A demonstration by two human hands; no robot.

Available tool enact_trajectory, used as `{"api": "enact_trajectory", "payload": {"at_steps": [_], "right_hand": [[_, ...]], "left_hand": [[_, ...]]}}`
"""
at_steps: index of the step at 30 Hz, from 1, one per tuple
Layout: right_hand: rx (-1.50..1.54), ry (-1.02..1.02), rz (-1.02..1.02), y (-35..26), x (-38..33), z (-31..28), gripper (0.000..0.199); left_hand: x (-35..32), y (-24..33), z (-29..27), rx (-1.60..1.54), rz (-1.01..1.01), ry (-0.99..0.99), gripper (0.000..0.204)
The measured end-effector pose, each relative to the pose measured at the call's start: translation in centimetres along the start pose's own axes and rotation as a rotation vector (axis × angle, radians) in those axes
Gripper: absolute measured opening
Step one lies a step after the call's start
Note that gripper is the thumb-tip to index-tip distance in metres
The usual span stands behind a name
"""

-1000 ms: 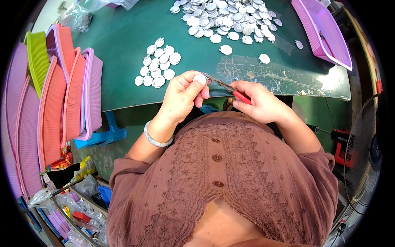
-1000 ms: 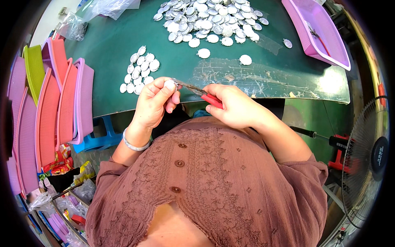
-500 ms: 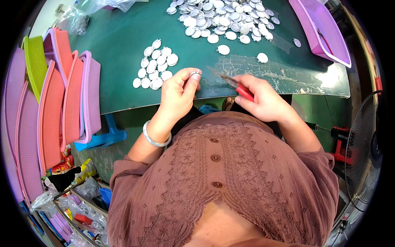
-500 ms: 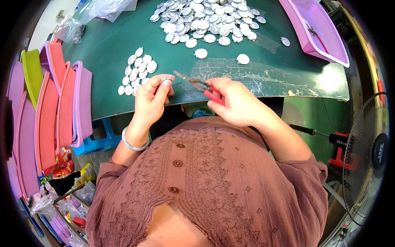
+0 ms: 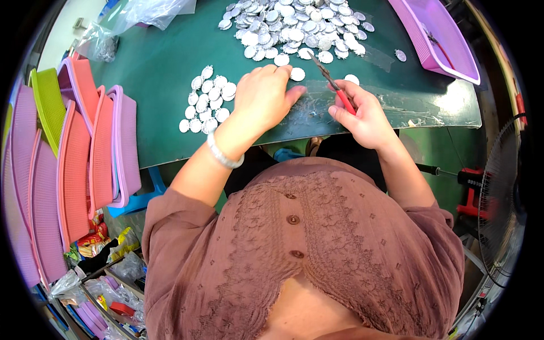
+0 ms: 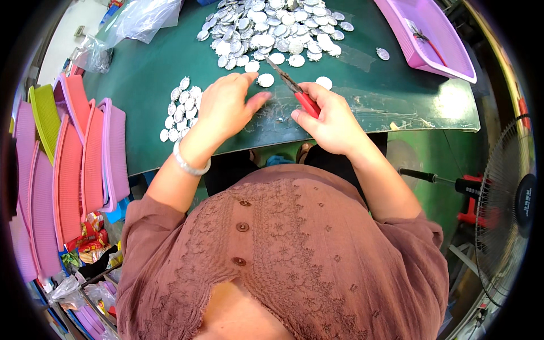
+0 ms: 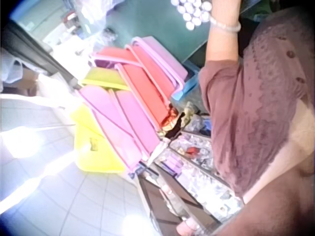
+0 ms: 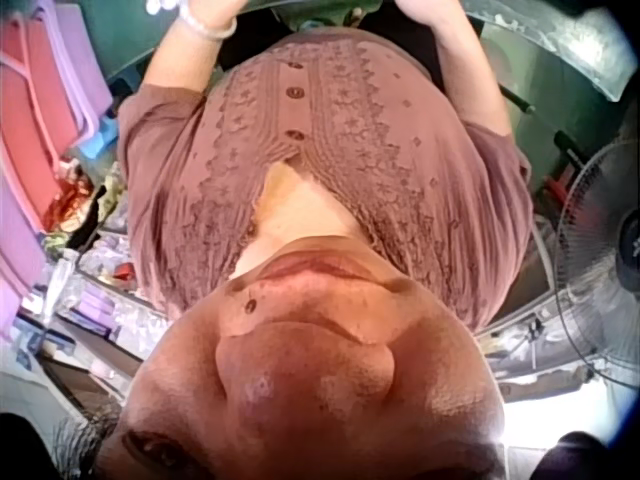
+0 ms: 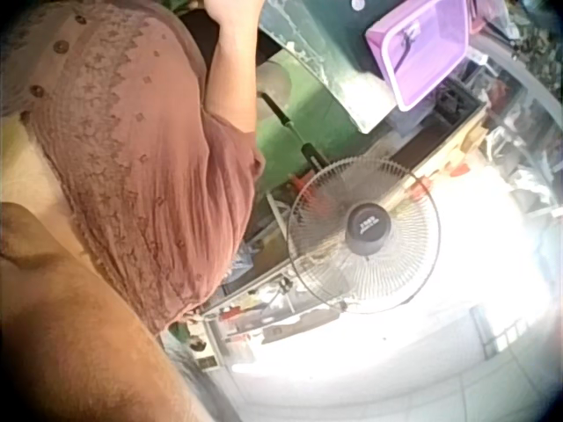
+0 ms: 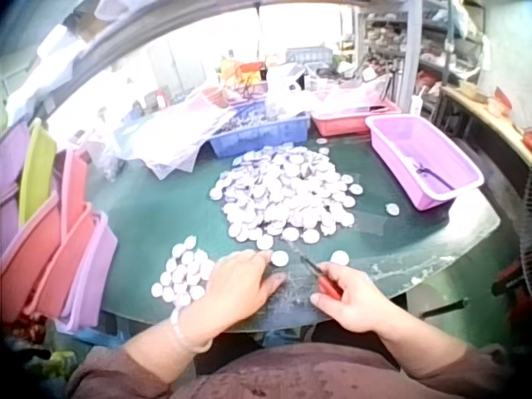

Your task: The person assembles small silver circular components by attaching jump rings using pliers. They pick up each component, open a jump ring, attach it to the component, and close the ring, repeating this process for multiple items on a green work table.

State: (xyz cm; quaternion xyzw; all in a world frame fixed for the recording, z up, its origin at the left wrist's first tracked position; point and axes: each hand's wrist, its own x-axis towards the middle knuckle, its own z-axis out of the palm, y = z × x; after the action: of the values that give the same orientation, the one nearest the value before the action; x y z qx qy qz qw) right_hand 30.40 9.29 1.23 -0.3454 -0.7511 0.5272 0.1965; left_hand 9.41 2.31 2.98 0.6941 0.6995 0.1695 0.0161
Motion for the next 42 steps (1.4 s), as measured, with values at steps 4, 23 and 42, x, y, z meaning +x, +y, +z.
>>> {"api": "enact_trajectory", "payload": {"at_steps": [4, 23, 42], "right_hand": [[0.082, 0.009, 0.033, 0.4, 0.2, -0.2, 0.048], [0.105, 0.014, -0.042, 0.5, 0.1, 0.1, 0.044], [-0.098, -0.084, -0.085, -1.4, -0.6, 0.2, 0.046]], "left_hand": [[2.8, 0.4, 1.1, 0.038, -0.04, -0.112, 0.039], [-0.9, -2.3, -0.7, -1.755, -0.632, -0.18, 0.012], [-4.5, -1.1, -0.7, -1.959, -0.628, 0.024, 0.007]]}}
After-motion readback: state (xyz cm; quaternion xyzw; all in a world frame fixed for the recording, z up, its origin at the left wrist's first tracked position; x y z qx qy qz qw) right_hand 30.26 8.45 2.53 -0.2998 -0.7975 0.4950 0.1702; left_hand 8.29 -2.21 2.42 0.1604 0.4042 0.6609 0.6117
